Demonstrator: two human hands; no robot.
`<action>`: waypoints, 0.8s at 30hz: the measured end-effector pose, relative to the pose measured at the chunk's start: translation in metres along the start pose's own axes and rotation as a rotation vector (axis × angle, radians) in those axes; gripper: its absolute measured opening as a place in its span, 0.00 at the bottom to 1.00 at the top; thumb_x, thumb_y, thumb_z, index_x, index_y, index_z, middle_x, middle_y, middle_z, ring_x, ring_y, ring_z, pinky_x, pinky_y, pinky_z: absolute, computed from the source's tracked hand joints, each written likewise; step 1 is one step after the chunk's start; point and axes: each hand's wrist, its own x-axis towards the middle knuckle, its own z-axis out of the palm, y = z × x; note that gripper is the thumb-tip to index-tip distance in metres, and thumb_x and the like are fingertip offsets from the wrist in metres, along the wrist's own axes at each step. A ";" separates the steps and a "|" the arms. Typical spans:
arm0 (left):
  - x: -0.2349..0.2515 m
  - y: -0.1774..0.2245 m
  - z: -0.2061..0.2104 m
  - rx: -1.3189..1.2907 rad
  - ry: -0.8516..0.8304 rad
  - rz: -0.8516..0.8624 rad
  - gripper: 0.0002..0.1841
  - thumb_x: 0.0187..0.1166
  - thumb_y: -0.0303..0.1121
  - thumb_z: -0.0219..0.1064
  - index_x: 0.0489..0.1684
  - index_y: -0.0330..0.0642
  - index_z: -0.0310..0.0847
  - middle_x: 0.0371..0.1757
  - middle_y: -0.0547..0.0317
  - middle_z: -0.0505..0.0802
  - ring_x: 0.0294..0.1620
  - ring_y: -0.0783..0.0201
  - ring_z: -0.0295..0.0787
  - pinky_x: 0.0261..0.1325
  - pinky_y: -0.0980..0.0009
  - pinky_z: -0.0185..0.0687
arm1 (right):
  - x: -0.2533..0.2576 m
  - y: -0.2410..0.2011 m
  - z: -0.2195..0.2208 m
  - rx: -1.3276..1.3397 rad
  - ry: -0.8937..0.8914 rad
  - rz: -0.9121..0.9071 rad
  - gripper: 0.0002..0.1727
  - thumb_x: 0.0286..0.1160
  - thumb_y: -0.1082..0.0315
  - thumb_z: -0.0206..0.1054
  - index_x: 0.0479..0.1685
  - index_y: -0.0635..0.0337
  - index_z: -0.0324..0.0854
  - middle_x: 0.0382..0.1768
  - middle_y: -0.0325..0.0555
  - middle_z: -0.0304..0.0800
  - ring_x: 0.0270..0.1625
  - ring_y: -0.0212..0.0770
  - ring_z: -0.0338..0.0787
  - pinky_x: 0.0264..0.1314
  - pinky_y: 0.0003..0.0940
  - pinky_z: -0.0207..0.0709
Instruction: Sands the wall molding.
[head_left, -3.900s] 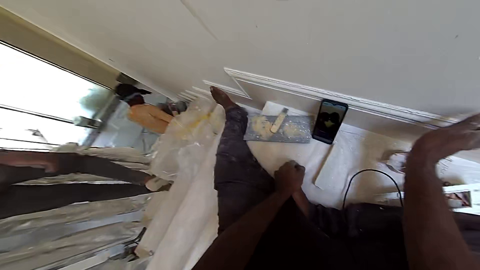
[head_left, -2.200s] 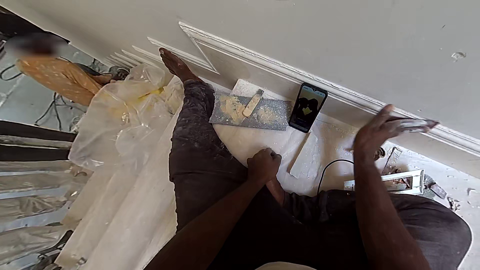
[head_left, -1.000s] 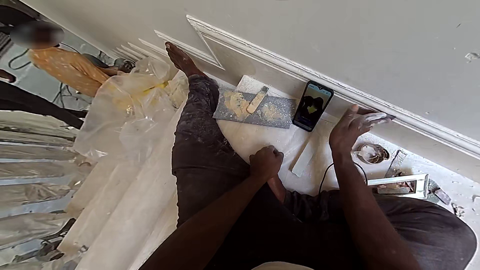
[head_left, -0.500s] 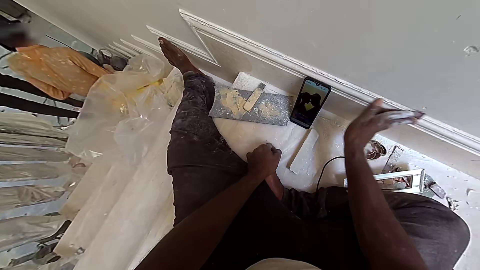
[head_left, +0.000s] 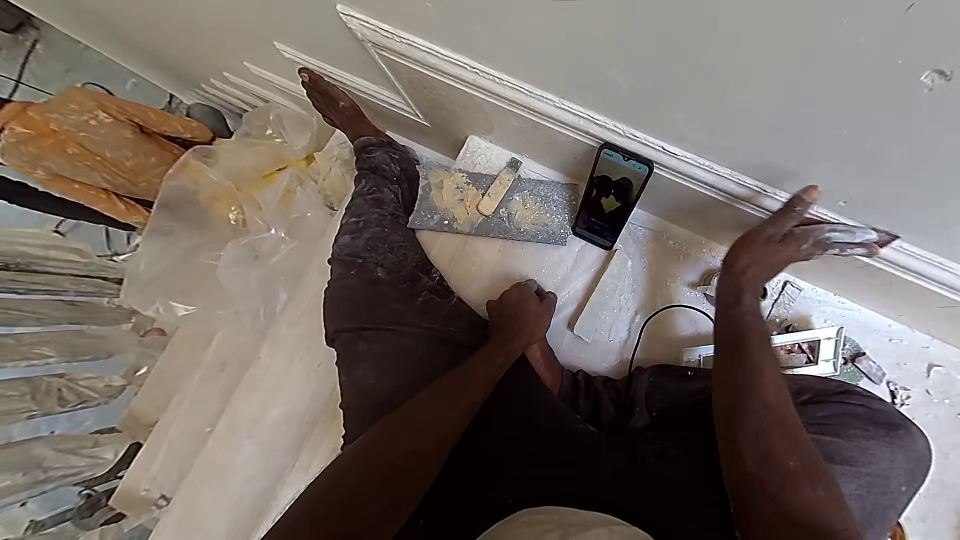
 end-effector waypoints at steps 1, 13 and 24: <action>0.000 0.000 0.000 0.000 0.003 -0.001 0.18 0.87 0.47 0.57 0.41 0.44 0.88 0.44 0.49 0.93 0.54 0.47 0.90 0.57 0.38 0.74 | -0.011 -0.003 0.005 -0.022 -0.074 -0.011 0.55 0.89 0.43 0.53 0.89 0.86 0.29 0.90 0.84 0.27 0.95 0.72 0.34 0.97 0.46 0.33; -0.003 -0.004 -0.003 -0.041 0.014 0.016 0.18 0.88 0.45 0.57 0.41 0.43 0.88 0.45 0.48 0.93 0.54 0.46 0.90 0.56 0.38 0.76 | 0.041 0.023 -0.017 0.060 0.200 0.057 0.52 0.88 0.50 0.56 0.90 0.83 0.30 0.92 0.79 0.31 0.96 0.64 0.39 0.96 0.36 0.35; -0.004 -0.012 -0.002 -0.078 0.015 0.048 0.19 0.89 0.44 0.56 0.44 0.40 0.88 0.46 0.45 0.92 0.55 0.44 0.89 0.56 0.37 0.76 | -0.013 0.004 0.001 -0.153 -0.163 -0.025 0.62 0.81 0.34 0.57 0.90 0.83 0.32 0.92 0.81 0.28 0.95 0.73 0.34 0.96 0.58 0.25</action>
